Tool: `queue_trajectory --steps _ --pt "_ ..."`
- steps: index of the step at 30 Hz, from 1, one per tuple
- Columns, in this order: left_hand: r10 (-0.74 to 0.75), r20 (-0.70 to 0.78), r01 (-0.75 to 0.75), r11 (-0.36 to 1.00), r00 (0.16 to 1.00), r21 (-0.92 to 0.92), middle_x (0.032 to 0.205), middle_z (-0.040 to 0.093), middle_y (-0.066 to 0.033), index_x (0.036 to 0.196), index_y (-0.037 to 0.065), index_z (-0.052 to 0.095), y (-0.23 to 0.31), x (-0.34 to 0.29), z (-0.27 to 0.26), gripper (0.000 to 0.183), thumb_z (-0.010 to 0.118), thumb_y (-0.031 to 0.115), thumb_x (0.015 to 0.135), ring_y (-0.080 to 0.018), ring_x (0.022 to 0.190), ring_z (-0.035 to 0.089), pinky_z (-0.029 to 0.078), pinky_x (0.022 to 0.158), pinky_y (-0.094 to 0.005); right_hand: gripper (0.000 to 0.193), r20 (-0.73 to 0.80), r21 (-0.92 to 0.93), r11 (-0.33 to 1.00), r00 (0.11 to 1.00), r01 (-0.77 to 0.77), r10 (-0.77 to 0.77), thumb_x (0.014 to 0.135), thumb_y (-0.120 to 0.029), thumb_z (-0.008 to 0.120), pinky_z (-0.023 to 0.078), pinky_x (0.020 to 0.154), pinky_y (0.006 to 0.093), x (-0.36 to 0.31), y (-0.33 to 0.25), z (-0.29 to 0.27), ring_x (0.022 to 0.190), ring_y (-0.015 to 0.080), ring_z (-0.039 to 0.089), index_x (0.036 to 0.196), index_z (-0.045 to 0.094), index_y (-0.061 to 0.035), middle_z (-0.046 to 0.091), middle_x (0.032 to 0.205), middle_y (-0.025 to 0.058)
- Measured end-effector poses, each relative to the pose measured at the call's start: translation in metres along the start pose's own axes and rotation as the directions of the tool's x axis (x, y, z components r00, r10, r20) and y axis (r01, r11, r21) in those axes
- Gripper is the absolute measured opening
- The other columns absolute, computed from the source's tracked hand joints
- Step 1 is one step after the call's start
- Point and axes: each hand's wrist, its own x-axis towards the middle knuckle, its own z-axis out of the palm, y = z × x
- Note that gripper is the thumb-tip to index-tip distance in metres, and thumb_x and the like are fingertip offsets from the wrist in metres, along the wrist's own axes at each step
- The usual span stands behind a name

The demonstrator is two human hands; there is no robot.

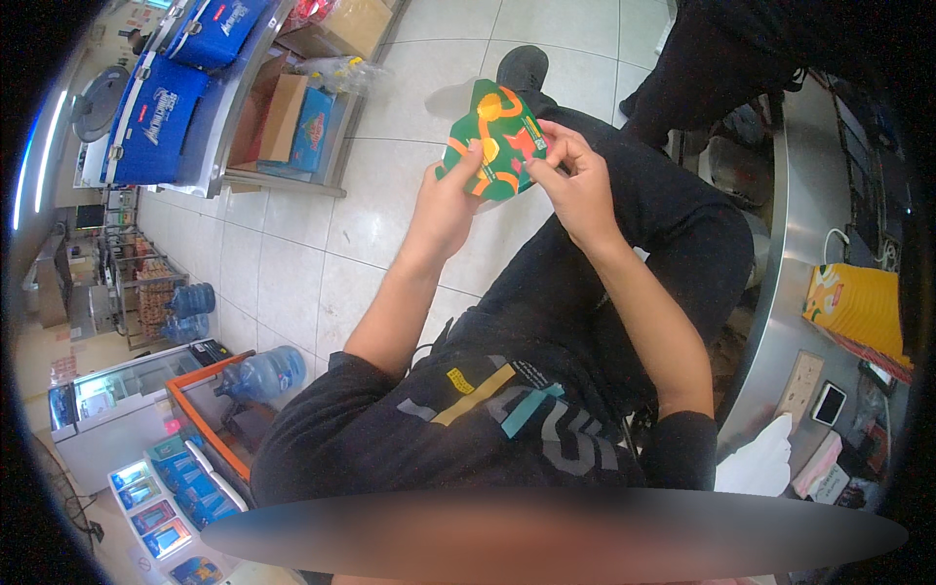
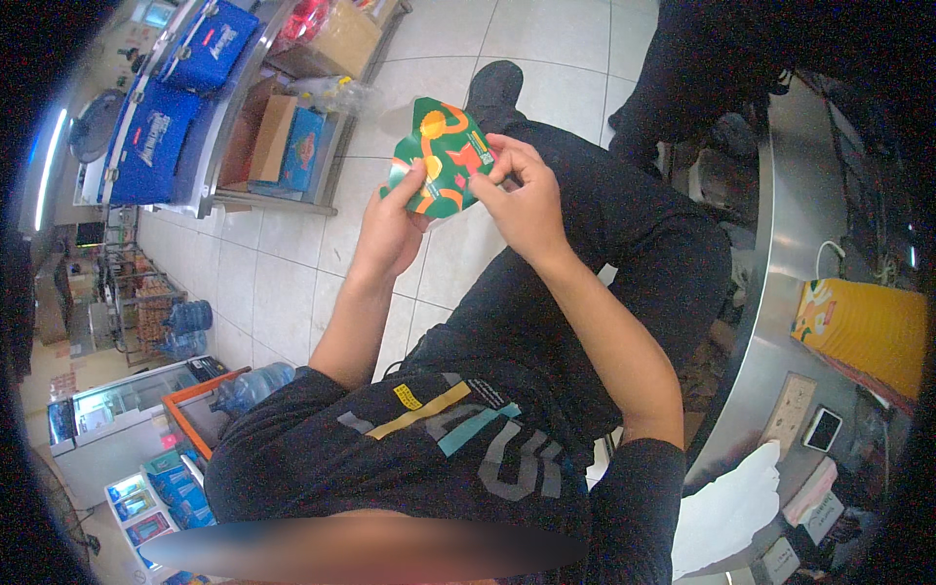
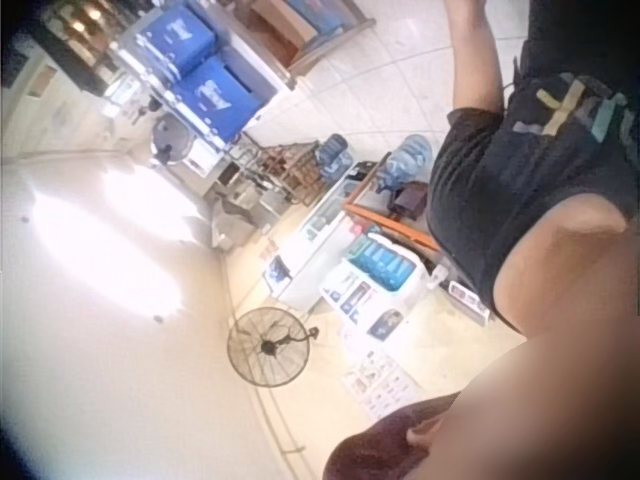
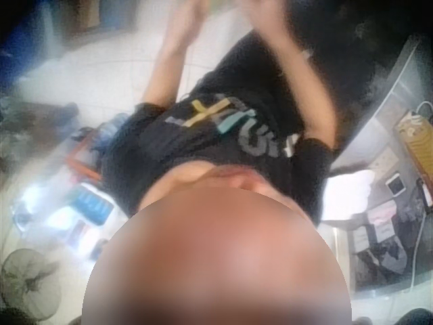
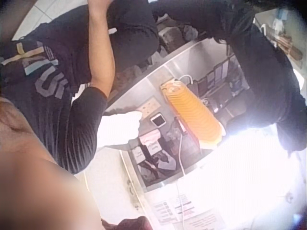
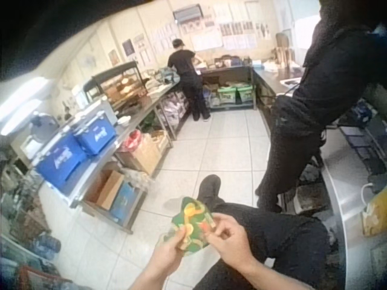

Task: The person sits at a counter and assembles small, colorful paper boxes. They fold the flat pieces into shape, tuck in the tabs, and then place the finished boxes into a larger stack of similar items.

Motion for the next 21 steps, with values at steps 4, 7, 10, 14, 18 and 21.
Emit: queue_trajectory --steps 4,7,10,14,18,21 --pt "-0.023 0.075 0.031 0.994 0.997 -0.109 0.138 0.064 -0.015 0.143 -0.003 0.05 0.006 0.0 0.002 0.047 0.05 0.031 0.111 -0.0239 0.124 0.065 0.053 0.106 -0.0418 0.028 0.032 0.136 0.988 0.997 -0.067 0.063 0.087 -0.014 0.084 0.05 0.107 0.0381 0.001 -0.001 -0.003 0.133 0.024 0.056 0.1 0.06 -0.0059 0.06 0.138 0.0188" --pt "-0.027 0.241 0.069 0.983 0.97 -0.167 0.144 0.059 -0.0158 0.149 -0.002 0.045 0.011 -0.001 -0.006 0.049 0.045 0.031 0.113 -0.0254 0.13 0.062 0.05 0.11 -0.0455 0.049 0.086 0.312 0.92 0.971 -0.238 0.222 0.088 -0.015 0.085 0.048 0.107 0.0373 0.002 -0.008 -0.003 0.127 0.0213 0.059 0.123 0.051 -0.0093 0.061 0.135 0.0162" --pt "-0.025 0.361 0.101 0.976 0.932 -0.192 0.15 0.054 -0.0163 0.153 -0.001 0.04 0.007 0.0 -0.013 0.05 0.043 0.03 0.113 -0.0264 0.135 0.058 0.047 0.114 -0.0468 0.066 0.198 0.414 0.824 0.922 -0.387 0.333 0.089 -0.017 0.086 0.048 0.103 0.0372 0.003 -0.014 -0.003 0.12 0.0195 0.06 0.137 0.04 -0.0122 0.062 0.131 0.0131" --pt "-0.018 0.353 0.109 0.965 0.935 -0.238 0.152 0.052 -0.0159 0.153 0.0 0.039 -0.002 0.008 -0.015 0.051 0.043 0.03 0.113 -0.0268 0.138 0.055 0.045 0.116 -0.0462 0.065 0.223 0.345 0.837 0.903 -0.425 0.367 0.092 -0.02 0.083 0.044 0.106 0.0377 0.002 -0.016 -0.005 0.12 0.017 0.058 0.14 0.04 -0.0156 0.061 0.13 0.005" --pt "-0.027 0.372 0.154 0.936 0.928 -0.317 0.148 0.055 -0.0153 0.152 -0.001 0.041 0.006 0.012 -0.025 0.05 0.045 0.029 0.112 -0.026 0.133 0.058 0.047 0.113 -0.0447 0.063 0.294 0.137 0.831 0.823 -0.539 0.486 0.093 -0.021 0.082 0.039 0.114 0.0388 0.01 -0.019 -0.015 0.127 0.0171 0.057 0.142 0.043 -0.0129 0.06 0.135 0.0024" --pt "-0.156 0.372 0.202 0.975 0.915 -0.088 0.139 0.061 -0.0137 0.147 -0.001 0.047 0.018 0.009 -0.036 0.049 0.048 0.032 0.111 -0.0235 0.126 0.061 0.048 0.108 -0.0422 0.067 0.138 -0.073 0.992 0.984 -0.103 0.113 0.094 -0.022 0.081 0.034 0.119 0.0398 0.018 -0.02 -0.019 0.137 0.0172 0.051 0.148 0.043 -0.0074 0.057 0.144 0.0065"
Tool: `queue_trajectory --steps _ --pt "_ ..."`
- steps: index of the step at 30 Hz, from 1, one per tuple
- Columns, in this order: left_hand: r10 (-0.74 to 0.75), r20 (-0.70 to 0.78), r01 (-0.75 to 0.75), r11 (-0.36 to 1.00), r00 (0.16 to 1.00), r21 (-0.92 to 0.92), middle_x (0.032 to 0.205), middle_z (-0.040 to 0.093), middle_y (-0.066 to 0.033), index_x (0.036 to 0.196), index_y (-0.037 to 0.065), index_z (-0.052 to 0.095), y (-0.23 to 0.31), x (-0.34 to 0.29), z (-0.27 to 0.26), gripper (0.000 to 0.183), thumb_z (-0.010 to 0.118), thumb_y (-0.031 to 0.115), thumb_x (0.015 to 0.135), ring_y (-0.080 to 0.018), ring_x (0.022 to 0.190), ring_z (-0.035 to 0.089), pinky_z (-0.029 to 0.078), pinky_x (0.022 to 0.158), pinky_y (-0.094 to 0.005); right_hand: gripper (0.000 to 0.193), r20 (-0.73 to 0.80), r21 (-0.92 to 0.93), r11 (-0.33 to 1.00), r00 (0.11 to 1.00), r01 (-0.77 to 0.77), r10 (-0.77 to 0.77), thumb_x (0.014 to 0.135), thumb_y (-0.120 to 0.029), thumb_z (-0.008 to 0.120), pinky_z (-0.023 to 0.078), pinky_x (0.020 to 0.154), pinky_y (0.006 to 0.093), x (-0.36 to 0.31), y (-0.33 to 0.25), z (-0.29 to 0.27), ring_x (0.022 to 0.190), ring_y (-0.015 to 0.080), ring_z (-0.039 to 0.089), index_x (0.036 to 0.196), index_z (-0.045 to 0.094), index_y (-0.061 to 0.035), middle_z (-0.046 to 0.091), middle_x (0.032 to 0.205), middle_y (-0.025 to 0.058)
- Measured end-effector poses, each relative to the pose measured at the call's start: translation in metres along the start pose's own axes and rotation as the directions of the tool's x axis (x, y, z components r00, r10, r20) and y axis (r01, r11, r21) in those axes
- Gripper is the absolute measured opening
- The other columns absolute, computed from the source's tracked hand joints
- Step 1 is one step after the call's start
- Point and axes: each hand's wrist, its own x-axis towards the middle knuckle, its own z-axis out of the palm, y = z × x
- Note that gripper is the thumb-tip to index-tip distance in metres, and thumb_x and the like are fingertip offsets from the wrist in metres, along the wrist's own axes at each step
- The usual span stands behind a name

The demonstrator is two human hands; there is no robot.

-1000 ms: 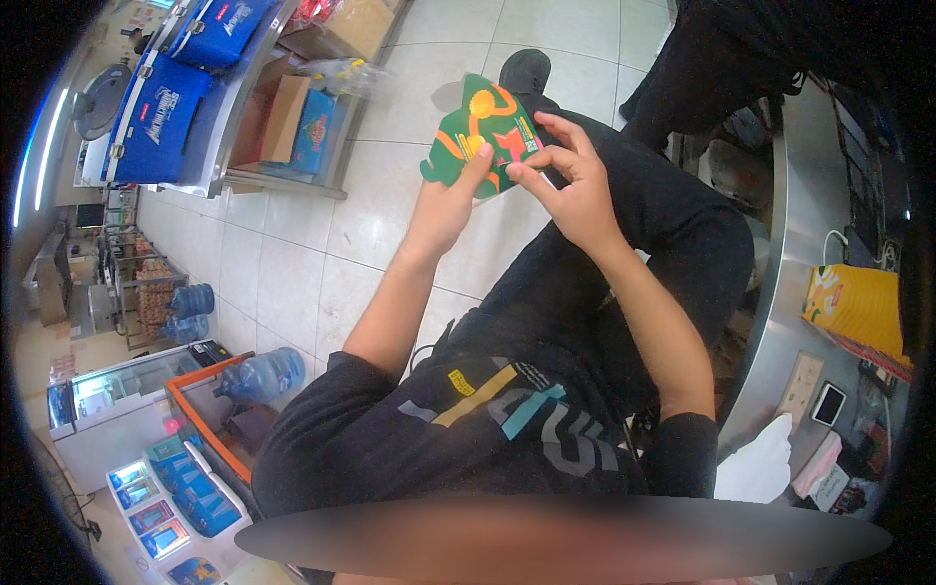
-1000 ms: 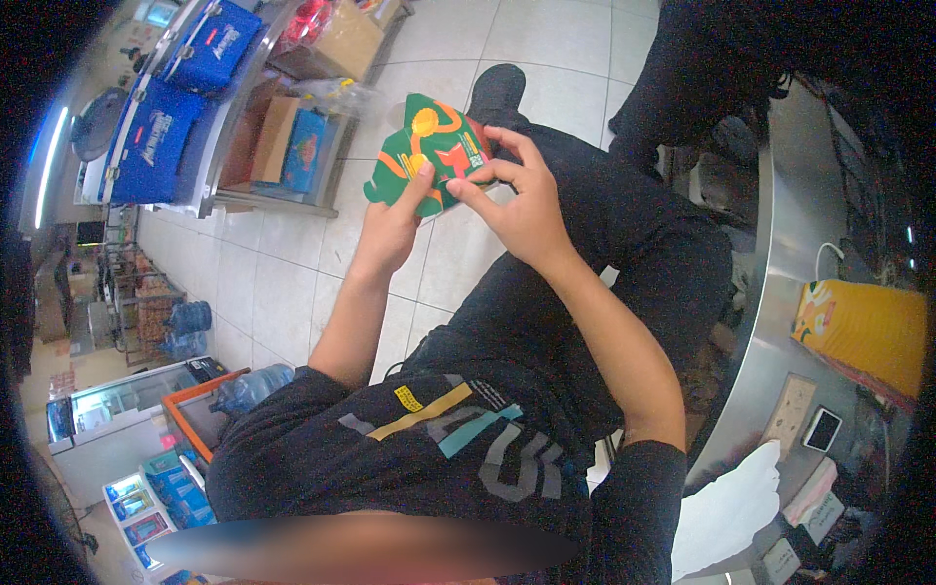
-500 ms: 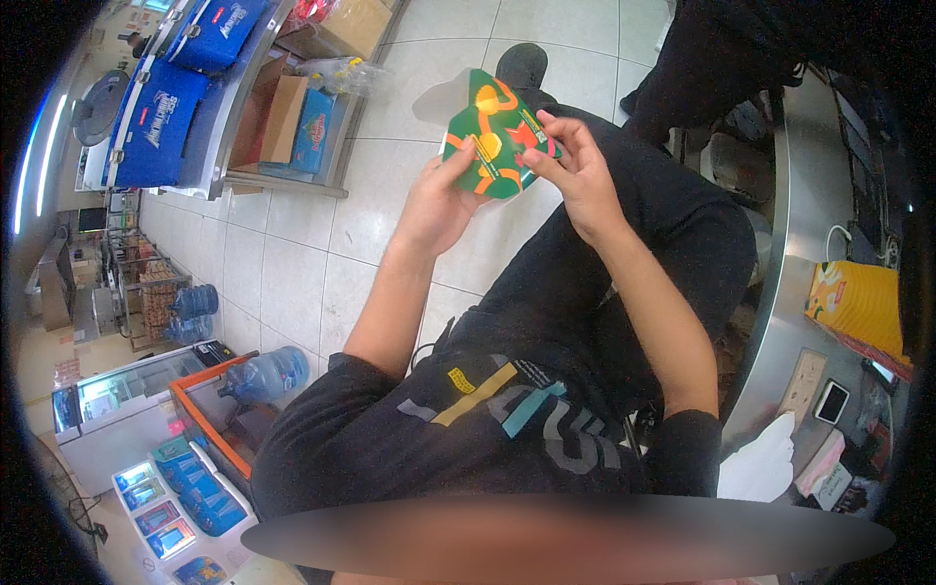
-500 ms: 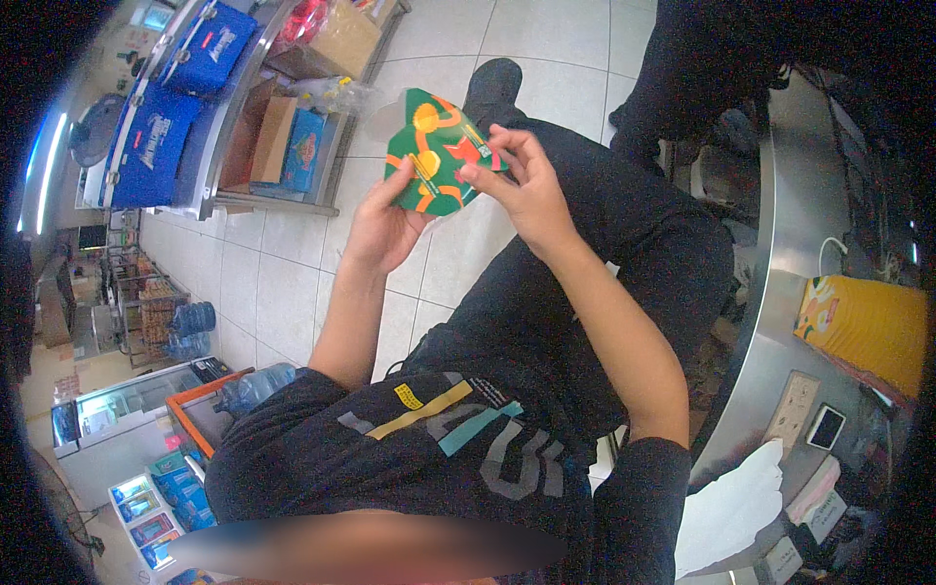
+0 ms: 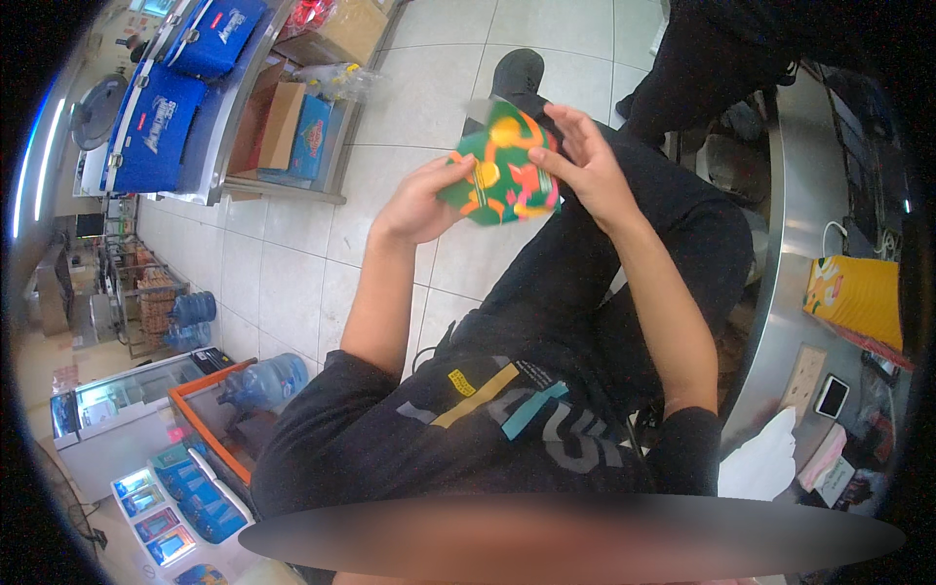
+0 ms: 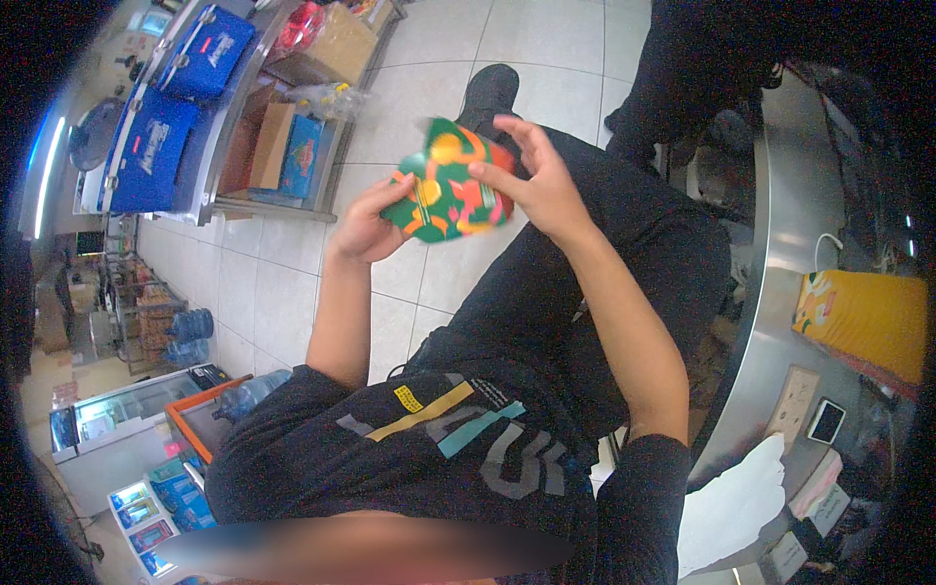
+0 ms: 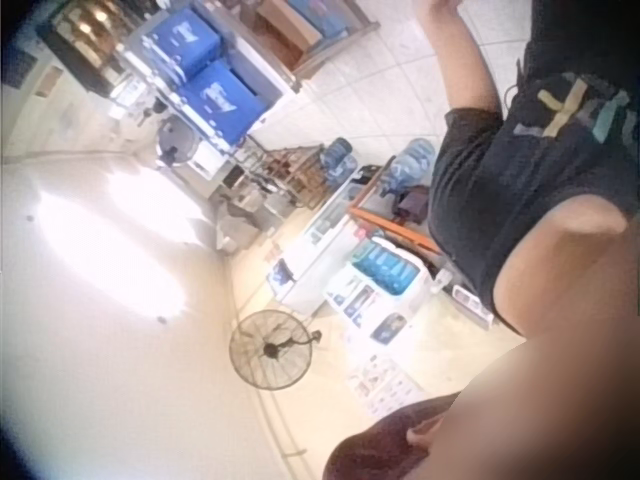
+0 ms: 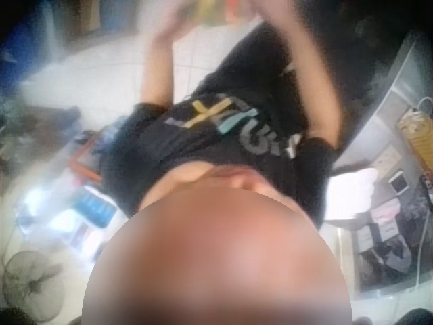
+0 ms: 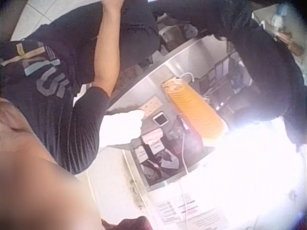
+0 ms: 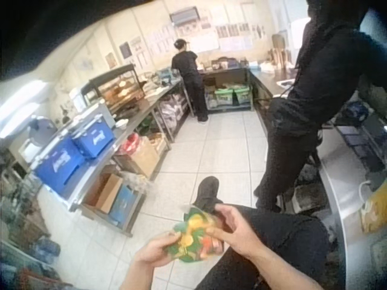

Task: The person sits at a counter and assembles small, colorful paper boxes. They fold the flat pieces into shape, tuck in the tabs, and then place the finished boxes into a larger stack of similar items.

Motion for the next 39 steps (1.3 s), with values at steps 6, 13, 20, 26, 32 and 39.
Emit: queue_trajectory --steps 6,13,20,26,32,39 --pt "-0.096 -0.033 0.092 0.992 0.995 -0.085 0.131 0.065 -0.013 0.138 -0.003 0.055 -0.004 0.008 0.01 0.044 0.05 0.032 0.111 -0.0224 0.119 0.065 0.053 0.101 -0.0411 0.024 -0.011 -0.08 0.989 0.992 0.127 -0.129 0.092 -0.006 0.078 0.056 0.088 0.0259 -0.006 -0.008 0.0 0.096 0.0119 0.072 0.114 0.074 0.0007 0.078 0.106 0.0097" --pt "0.116 -0.167 -0.045 0.924 0.979 0.379 0.11 0.072 -0.0058 0.127 0.0 0.066 -0.018 0.007 0.025 0.034 0.073 0.018 0.099 -0.0115 0.099 0.068 0.054 0.088 -0.0289 0.024 0.164 -0.31 0.845 0.9 0.437 -0.405 0.083 -0.016 0.086 0.059 0.086 0.0337 -0.01 -0.016 -0.002 0.096 0.0243 0.077 0.093 0.071 0.0008 0.077 0.116 0.0183" --pt "0.203 -0.138 -0.109 0.859 0.969 0.5 0.109 0.072 -0.004 0.129 -0.002 0.066 -0.013 0.004 0.034 0.039 0.075 0.019 0.098 -0.0102 0.095 0.066 0.053 0.086 -0.0265 0.028 0.139 -0.423 0.844 0.944 0.33 -0.299 0.089 -0.015 0.08 0.059 0.089 0.037 -0.014 -0.019 0.008 0.103 0.0265 0.077 0.106 0.062 -0.0014 0.077 0.111 0.017" --pt "0.195 -0.061 -0.125 0.811 0.979 0.571 0.109 0.073 -0.0042 0.131 -0.002 0.065 -0.002 0.002 0.036 0.041 0.076 0.019 0.097 -0.0095 0.096 0.066 0.054 0.086 -0.0268 0.026 0.06 -0.208 0.936 0.959 0.285 -0.278 0.094 -0.013 0.077 0.059 0.089 0.035 -0.012 -0.013 0.007 0.1 0.0202 0.075 0.108 0.06 -0.0006 0.077 0.107 0.0153" --pt "0.191 -0.029 -0.147 0.834 0.981 0.532 0.107 0.073 -0.0037 0.129 -0.001 0.067 -0.001 0.0 0.033 0.04 0.077 0.019 0.096 -0.0085 0.094 0.065 0.054 0.084 -0.0264 0.022 0.204 0.05 0.984 0.963 0.169 -0.176 0.093 -0.013 0.08 0.057 0.093 0.0325 -0.004 -0.003 -0.001 0.102 0.0154 0.071 0.101 0.062 -0.0024 0.075 0.116 0.0151" --pt "0.042 -0.044 -0.012 0.846 0.998 0.532 0.107 0.073 -0.0033 0.126 -0.002 0.069 0.004 -0.005 0.022 0.038 0.077 0.018 0.095 -0.0084 0.097 0.063 0.052 0.085 -0.0267 0.019 0.36 0.069 0.993 0.93 -0.097 0.066 0.09 -0.01 0.081 0.057 0.095 0.0317 -0.004 -0.023 -0.02 0.104 0.0144 0.07 0.094 0.064 -0.0026 0.075 0.119 0.0149"
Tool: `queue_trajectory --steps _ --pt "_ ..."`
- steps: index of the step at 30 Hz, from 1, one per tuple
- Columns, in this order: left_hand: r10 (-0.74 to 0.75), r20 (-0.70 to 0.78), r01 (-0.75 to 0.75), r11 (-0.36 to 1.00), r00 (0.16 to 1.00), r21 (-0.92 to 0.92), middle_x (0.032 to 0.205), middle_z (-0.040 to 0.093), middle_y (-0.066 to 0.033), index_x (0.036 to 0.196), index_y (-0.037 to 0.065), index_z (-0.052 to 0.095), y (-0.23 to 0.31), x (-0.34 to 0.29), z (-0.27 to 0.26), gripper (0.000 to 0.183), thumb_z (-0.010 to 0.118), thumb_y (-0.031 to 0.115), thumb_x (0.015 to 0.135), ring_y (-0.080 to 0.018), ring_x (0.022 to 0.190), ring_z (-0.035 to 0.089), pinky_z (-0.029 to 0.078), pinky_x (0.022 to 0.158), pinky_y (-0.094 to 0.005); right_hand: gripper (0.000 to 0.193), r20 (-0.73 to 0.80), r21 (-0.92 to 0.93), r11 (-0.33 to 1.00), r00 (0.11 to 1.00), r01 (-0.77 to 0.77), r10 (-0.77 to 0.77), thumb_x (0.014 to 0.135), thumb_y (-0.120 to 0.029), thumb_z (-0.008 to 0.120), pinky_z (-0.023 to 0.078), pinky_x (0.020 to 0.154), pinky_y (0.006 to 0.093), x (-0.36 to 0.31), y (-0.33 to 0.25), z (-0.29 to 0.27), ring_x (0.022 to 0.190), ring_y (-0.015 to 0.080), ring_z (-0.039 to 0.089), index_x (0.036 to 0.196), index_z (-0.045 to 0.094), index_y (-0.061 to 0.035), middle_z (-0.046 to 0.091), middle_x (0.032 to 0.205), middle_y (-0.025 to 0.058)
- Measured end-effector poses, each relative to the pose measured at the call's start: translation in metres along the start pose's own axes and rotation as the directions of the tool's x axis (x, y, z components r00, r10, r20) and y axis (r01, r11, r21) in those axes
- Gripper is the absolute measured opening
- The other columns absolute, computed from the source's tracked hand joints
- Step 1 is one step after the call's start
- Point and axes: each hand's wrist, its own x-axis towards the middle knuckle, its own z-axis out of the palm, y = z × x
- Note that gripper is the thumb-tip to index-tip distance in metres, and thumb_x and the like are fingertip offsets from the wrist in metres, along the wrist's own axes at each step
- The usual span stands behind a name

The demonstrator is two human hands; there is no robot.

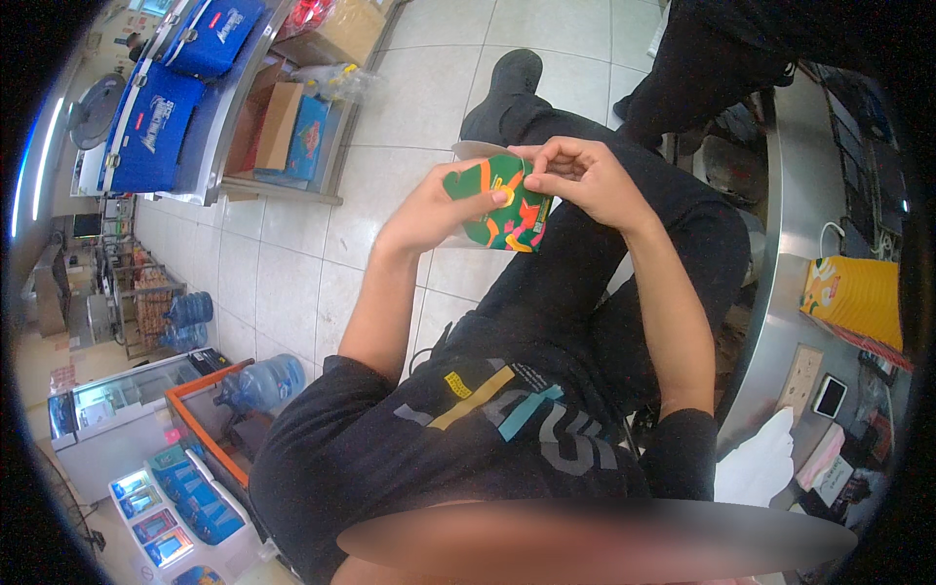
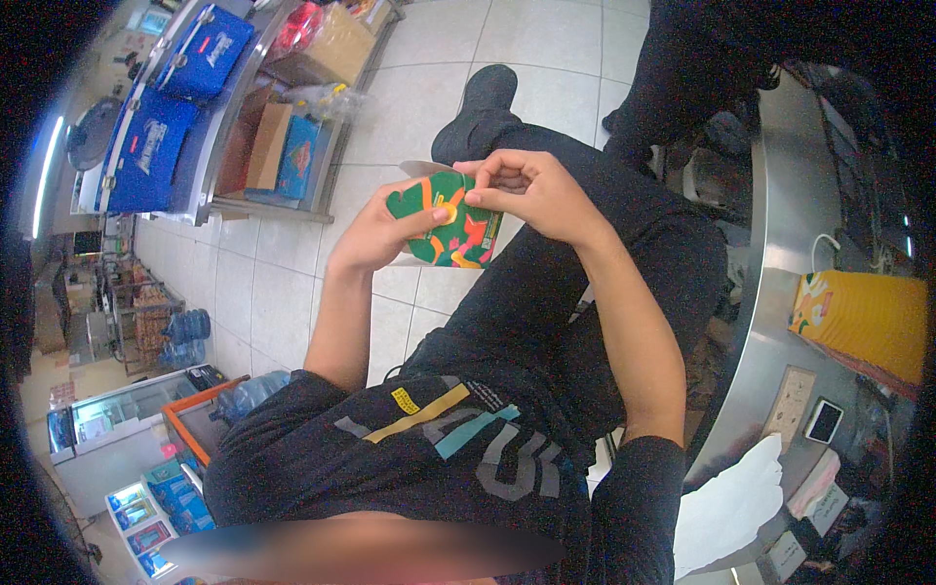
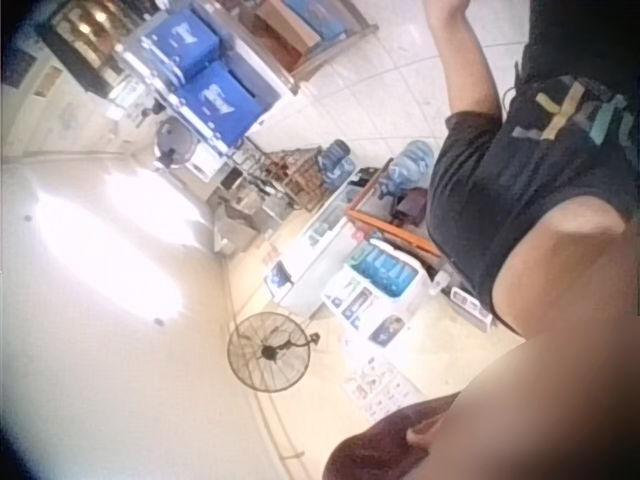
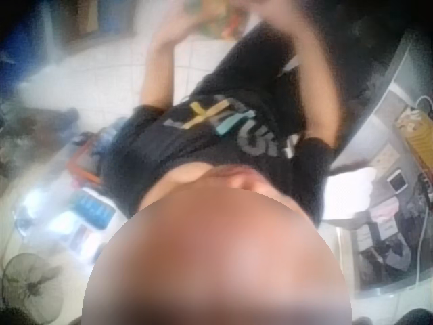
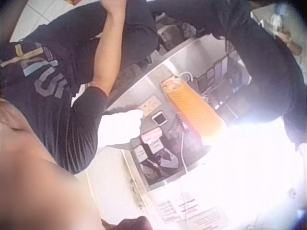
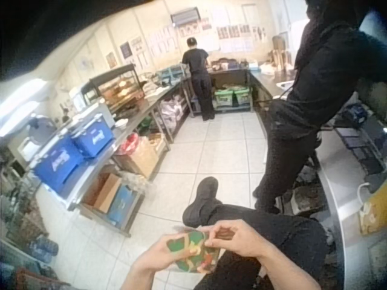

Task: The person sits at a counter and assembles small, colorful paper boxes. They fold the flat pieces into shape, tuck in the tabs, and then place the finished boxes into a larger stack of similar items.

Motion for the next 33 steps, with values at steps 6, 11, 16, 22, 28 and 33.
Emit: queue_trajectory --steps 6,11,16,22,28,33 --pt "-0.009 0.075 0.007 0.999 0.997 0.037 0.108 0.074 -0.0051 0.127 -0.002 0.068 0.001 0.002 -0.002 0.039 0.077 0.017 0.094 -0.0095 0.097 0.065 0.053 0.085 -0.0273 0.024 -0.008 -0.032 0.999 1.0 -0.012 0.012 0.087 -0.009 0.083 0.057 0.094 0.0326 -0.001 -0.003 -0.002 0.103 0.0145 0.071 0.102 0.064 -0.0045 0.075 0.116 0.0128" --pt "-0.073 0.169 0.061 0.996 0.983 0.072 0.112 0.075 -0.0072 0.123 -0.003 0.069 -0.005 0.006 -0.007 0.037 0.079 0.017 0.093 -0.013 0.1 0.068 0.054 0.09 -0.0293 0.058 0.144 -0.159 0.985 0.986 -0.061 0.084 0.076 -0.014 0.093 0.052 0.096 0.0341 0.0 0.008 -0.006 0.109 0.0167 0.063 0.118 0.053 -0.008 0.069 0.117 0.01" --pt "-0.007 0.357 -0.069 0.977 0.934 0.201 0.119 0.073 -0.0094 0.125 -0.004 0.068 0.007 0.002 -0.016 0.04 0.078 0.016 0.092 -0.0161 0.109 0.066 0.053 0.097 -0.0332 0.088 0.278 -0.154 0.988 0.959 -0.006 0.049 0.068 -0.008 0.097 0.043 0.107 0.0349 -0.007 0.015 0.01 0.124 0.0171 0.053 0.131 0.037 -0.0128 0.059 0.128 0.0068" --pt "0.576 -0.344 -0.583 0.807 0.742 0.093 0.136 0.062 -0.0148 0.129 0.007 0.056 0.026 0.01 -0.011 0.045 0.077 0.027 0.095 -0.0248 0.128 0.059 0.046 0.11 -0.0436 0.108 -0.11 0.105 0.993 0.993 0.053 -0.041 0.071 -0.012 0.095 0.049 0.109 0.0395 -0.019 -0.028 -0.006 0.13 0.0249 0.056 0.156 0.03 -0.0039 0.056 0.139 0.0169" --pt "0.507 0.077 -0.474 0.842 0.858 -0.257 0.148 0.045 -0.0102 0.121 0.015 0.04 0.011 0.043 0.085 0.079 0.099 0.034 0.072 -0.026 0.142 0.045 0.039 0.117 -0.0472 0.099 -0.421 0.183 0.953 0.895 0.241 -0.145 0.081 -0.016 0.088 0.04 0.117 0.0397 -0.091 -0.052 -0.012 0.136 0.0234 0.05 0.157 0.027 0.0 0.052 0.146 0.0142" --pt "0.521 0.237 -0.448 0.842 0.82 -0.301 0.147 0.041 -0.0147 0.114 0.012 0.041 0.02 0.069 0.168 0.054 0.083 0.003 0.079 -0.0252 0.139 0.046 0.037 0.117 -0.0418 0.125 -0.747 -0.249 0.952 0.59 0.178 -0.305 0.071 -0.034 0.098 0.034 0.121 0.0416 -0.181 -0.059 -0.006 0.145 0.0257 0.038 0.16 0.017 -0.001 0.041 0.153 0.0163"
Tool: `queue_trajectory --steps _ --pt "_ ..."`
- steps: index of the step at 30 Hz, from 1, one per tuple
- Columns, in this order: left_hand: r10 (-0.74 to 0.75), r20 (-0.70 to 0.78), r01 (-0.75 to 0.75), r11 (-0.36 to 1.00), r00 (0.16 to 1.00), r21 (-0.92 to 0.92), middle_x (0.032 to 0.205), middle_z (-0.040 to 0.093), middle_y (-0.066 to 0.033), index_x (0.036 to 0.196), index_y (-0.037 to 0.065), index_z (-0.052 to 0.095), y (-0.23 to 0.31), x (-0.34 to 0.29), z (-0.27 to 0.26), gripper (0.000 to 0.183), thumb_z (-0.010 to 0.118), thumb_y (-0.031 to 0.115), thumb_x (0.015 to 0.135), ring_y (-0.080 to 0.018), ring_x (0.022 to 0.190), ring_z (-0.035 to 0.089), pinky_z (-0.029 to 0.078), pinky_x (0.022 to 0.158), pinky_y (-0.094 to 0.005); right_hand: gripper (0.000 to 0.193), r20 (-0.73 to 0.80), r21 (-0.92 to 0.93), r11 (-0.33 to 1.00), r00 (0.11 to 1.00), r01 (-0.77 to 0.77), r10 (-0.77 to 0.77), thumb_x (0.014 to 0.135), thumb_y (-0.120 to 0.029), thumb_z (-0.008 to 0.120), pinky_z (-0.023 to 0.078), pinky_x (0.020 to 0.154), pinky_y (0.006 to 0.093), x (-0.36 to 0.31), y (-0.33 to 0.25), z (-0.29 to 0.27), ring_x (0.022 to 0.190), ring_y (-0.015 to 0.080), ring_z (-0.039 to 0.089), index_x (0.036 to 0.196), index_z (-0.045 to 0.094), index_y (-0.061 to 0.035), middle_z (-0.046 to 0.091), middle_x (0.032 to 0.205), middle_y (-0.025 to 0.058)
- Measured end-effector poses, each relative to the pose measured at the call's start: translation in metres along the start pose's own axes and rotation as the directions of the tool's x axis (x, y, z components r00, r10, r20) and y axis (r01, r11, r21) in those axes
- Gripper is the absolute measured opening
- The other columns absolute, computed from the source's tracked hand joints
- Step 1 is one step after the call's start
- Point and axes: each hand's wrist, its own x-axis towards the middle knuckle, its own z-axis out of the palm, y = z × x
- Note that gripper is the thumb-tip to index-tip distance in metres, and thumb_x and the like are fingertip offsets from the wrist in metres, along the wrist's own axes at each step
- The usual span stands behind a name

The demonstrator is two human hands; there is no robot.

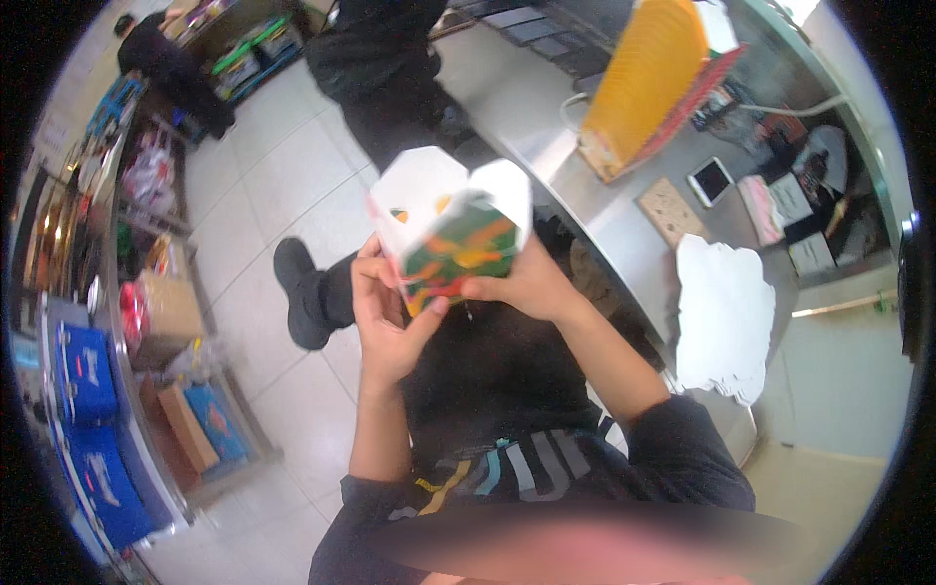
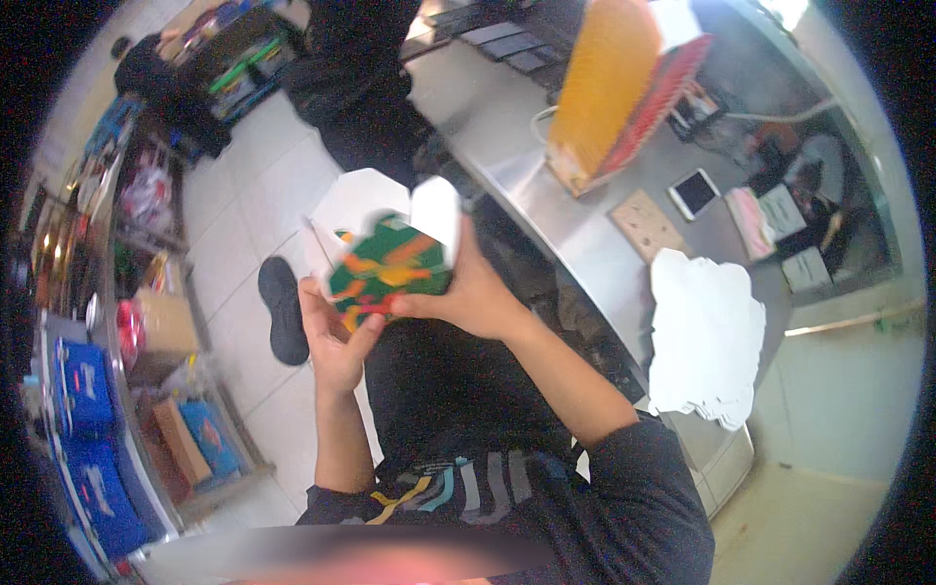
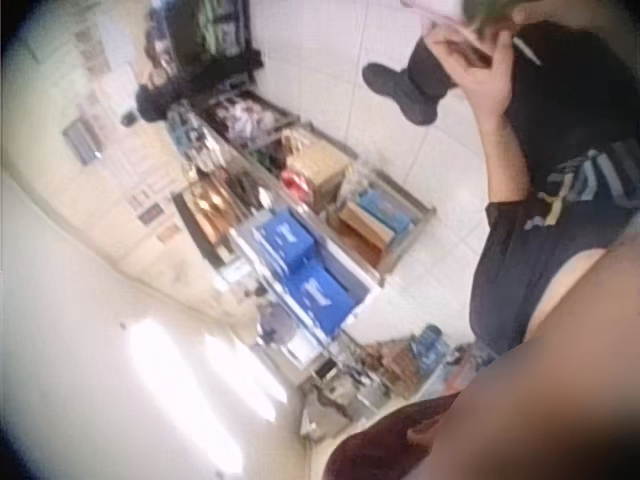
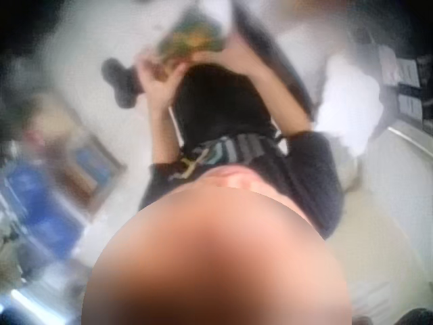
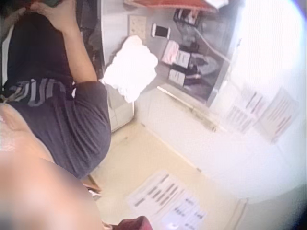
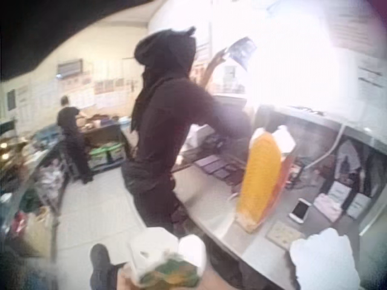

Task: The person sits at a counter and assembles small, colorful paper boxes. They fold the flat pieces into shape, tuck in the tabs, and then place the finished boxes into a larger stack of similar items.

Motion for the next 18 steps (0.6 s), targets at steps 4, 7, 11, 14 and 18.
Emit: queue_trajectory --steps 4,7,11,14,18 --pt "0.308 0.334 -0.405 0.871 0.891 0.277 0.153 0.038 -0.0231 0.101 0.013 0.054 0.006 0.037 0.037 0.044 0.089 0.009 0.073 -0.0389 0.144 0.042 0.036 0.115 -0.0497 0.124 -0.42 -0.566 0.818 0.816 0.105 -0.396 0.069 -0.054 0.095 0.034 0.12 0.0452 -0.057 -0.046 -0.047 0.14 0.0287 0.045 0.159 0.027 -0.0029 0.044 0.149 0.015" --pt "0.418 0.572 -0.661 0.68 0.706 0.319 0.154 0.038 -0.0273 0.089 0.016 0.06 0.018 0.06 0.065 0.036 0.091 0.015 0.071 -0.0467 0.144 0.042 0.033 0.117 -0.0551 0.087 -0.442 -0.607 0.771 0.725 0.192 -0.528 0.092 -0.079 0.055 0.039 0.102 0.0358 -0.096 -0.092 -0.073 0.109 0.0238 0.055 0.118 0.066 0.0037 0.062 0.116 0.0108" --pt "0.464 0.79 -0.884 0.423 0.4 0.199 0.154 0.047 -0.0059 0.094 0.024 0.063 0.022 0.071 0.109 0.024 0.081 0.018 0.081 -0.0373 0.15 0.038 0.026 0.121 -0.0687 0.056 -0.322 -0.023 1.0 0.946 0.018 -0.024 0.106 -0.049 0.054 0.046 0.096 0.0331 -0.119 -0.152 -0.096 0.104 0.0187 0.063 0.123 0.067 0.0034 0.069 0.12 0.0119" --pt "0.604 0.774 -0.982 0.118 0.191 0.151 0.152 0.051 -0.0093 0.095 0.029 0.066 0.004 0.094 0.144 0.038 0.085 0.014 0.066 -0.0447 0.148 0.039 0.026 0.12 -0.069 0.041 -0.491 -0.013 1.0 0.871 -0.016 0.008 0.104 -0.03 0.064 0.049 0.091 0.0291 -0.115 -0.183 -0.1 0.105 0.0146 0.065 0.126 0.067 0.0033 0.07 0.123 0.0113" --pt "0.731 0.352 -0.809 0.489 0.584 0.326 0.162 0.032 -0.0271 0.146 0.016 0.044 -0.039 0.156 0.178 0.089 0.092 0.028 0.071 -0.0462 0.152 0.03 0.027 0.123 -0.0619 0.033 -0.529 -0.687 0.726 0.695 -0.016 -0.486 0.099 -0.022 0.07 0.052 0.08 0.0282 -0.074 -0.245 -0.131 0.09 0.0125 0.068 0.12 0.07 0.0038 0.075 0.104 0.0066"
